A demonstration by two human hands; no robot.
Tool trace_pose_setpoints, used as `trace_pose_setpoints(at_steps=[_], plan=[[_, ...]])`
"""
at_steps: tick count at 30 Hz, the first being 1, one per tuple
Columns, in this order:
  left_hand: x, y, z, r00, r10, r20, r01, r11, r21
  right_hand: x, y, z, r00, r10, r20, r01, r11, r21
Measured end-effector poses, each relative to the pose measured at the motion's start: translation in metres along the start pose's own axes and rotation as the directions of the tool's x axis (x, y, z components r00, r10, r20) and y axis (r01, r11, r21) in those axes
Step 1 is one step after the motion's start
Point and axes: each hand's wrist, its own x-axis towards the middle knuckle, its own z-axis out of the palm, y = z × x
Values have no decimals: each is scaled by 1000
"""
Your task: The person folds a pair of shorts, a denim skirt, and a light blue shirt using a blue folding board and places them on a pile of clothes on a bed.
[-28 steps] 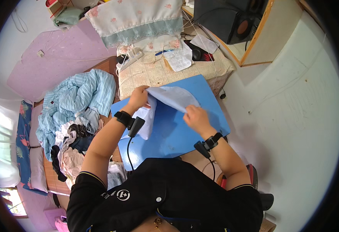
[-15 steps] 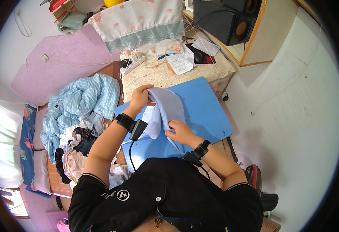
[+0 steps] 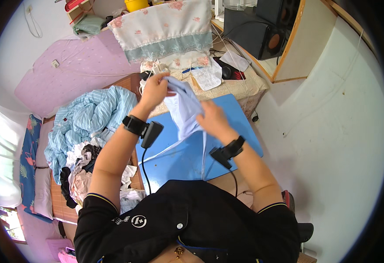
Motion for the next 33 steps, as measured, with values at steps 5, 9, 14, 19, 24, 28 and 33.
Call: trace_pose_setpoints(at_steps=[5,9,14,19,24,28,33], plan=[[5,63,-15,977,151,152,-169,979,115,38,-22,-96,988,-139,-72,148,978,148],[5,73,-26,947,221,232,-254,959,123,39,-27,-122,999,-40,-10,40,922,385],[31,32,-4,928,-39,370,-180,822,540,24,38,-89,943,184,278,-280,890,361],[48,8,24,893,28,449,-233,883,408,12,74,-100,971,228,72,-239,900,364],[73,-20,57,911,95,401,-91,995,-29,19,52,-125,948,-26,-316,-13,992,-122],[62,-48,45,881,-170,442,358,850,-386,-1,25,-108,976,-49,-213,-3,972,-236],[6,-183,18,773,-560,298,634,655,-412,-58,40,63,997,-49,62,51,998,-37]])
